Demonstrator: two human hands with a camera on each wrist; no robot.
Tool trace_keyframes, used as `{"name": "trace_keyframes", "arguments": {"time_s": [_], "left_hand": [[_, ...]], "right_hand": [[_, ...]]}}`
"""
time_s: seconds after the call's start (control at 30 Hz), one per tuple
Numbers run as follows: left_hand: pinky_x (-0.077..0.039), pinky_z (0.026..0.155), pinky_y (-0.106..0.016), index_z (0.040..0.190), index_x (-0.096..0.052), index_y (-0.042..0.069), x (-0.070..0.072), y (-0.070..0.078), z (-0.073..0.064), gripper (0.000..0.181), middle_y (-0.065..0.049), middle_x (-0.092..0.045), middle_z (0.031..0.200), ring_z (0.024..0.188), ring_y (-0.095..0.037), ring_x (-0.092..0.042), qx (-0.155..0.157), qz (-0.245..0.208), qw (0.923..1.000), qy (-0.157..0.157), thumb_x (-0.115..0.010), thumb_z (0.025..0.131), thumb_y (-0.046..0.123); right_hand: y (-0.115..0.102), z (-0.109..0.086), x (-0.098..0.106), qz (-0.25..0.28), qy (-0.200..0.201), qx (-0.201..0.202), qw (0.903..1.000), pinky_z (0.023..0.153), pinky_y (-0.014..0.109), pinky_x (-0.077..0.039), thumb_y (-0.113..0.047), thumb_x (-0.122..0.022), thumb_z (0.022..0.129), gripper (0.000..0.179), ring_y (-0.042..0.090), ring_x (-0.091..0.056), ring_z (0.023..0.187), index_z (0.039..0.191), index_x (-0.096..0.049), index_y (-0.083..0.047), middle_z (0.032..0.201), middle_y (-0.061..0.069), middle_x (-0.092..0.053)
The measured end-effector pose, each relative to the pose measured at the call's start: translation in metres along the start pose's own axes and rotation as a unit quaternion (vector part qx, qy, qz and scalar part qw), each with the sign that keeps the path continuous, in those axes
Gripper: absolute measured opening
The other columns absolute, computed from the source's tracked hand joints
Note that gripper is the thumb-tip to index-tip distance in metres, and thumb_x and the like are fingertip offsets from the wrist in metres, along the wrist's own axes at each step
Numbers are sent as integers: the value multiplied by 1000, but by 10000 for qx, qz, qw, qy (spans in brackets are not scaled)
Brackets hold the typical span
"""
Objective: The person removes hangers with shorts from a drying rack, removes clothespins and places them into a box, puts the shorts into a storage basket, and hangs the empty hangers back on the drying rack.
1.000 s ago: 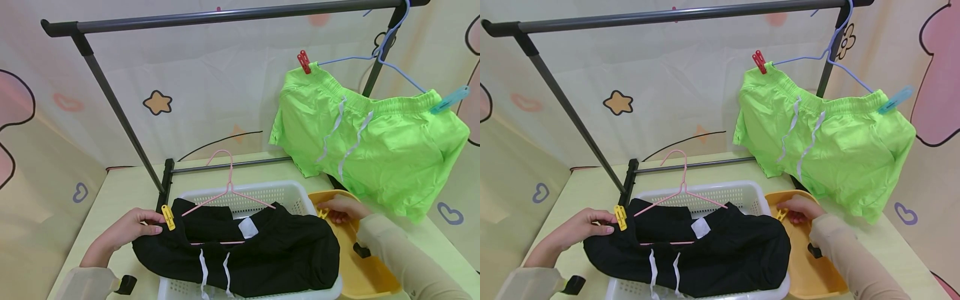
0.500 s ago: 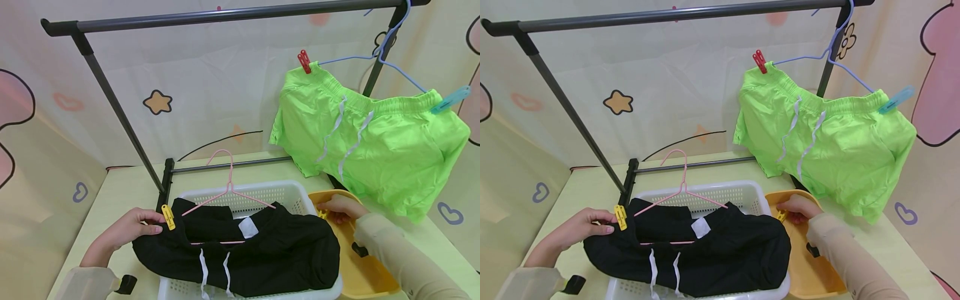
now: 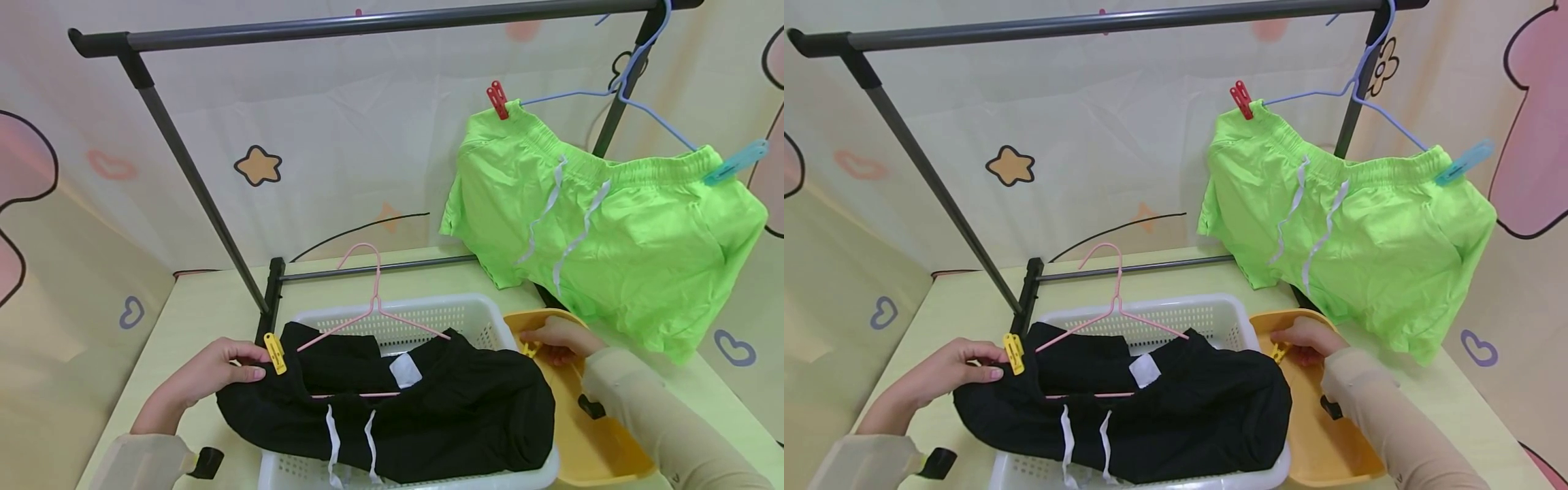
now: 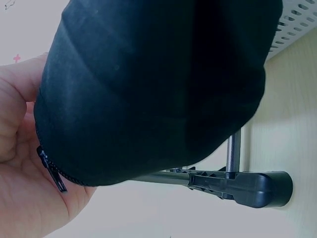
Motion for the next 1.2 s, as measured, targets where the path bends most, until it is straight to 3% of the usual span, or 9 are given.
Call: {"name": "trace_keyframes", "arguments": {"time_s": [0.27, 0.5, 0.87, 1.2], "left_hand": [[-43, 65, -23, 93, -61, -2, 1, 2, 1, 23, -6, -55, 82, 73, -9, -48, -52, 101, 9999, 19, -63, 80, 16], [-43, 66, -23, 92, -62, -1, 1, 2, 2, 22, -3, -55, 81, 72, -9, -49, -77, 194, 9998, 5, -63, 80, 17], [-43, 65, -22, 94, -61, -3, 0, 2, 0, 24, -6, -55, 82, 73, -8, -48, -23, 54, 10000, 11, -64, 80, 15], [-43, 66, -23, 97, -60, -4, 0, 0, 0, 25, -8, -55, 83, 74, -10, -48, 90, -41, 10000, 3, -63, 80, 15]], "right_hand": [[-6, -8, 8, -70, -46, 40, 10000, 40, 19, -36, -43, -51, 85, 45, 6, -37, 38, 53, -40, -12, 46, -5, -34], [-11, -15, 15, -34, -98, 126, 9999, 44, 23, -44, -43, -50, 86, 40, 9, -47, 42, 77, -53, -3, 54, 0, -48], [-31, -36, 24, 235, -396, 666, 9967, 47, 24, -43, -39, -46, 89, 35, 11, -45, 47, 75, -45, -8, 59, 2, -51], [-53, -51, 31, 142, -318, 1127, 9930, 54, 29, -46, -43, -47, 88, 41, 16, -53, 61, 89, -49, -3, 75, 6, -56]]}}
Point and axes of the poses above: each hand's wrist, its own z-axis towards the middle knuckle, its own x-axis out of the back of the hand, y = z × x, the point moved 7 cm from there along z, towards the middle knuckle
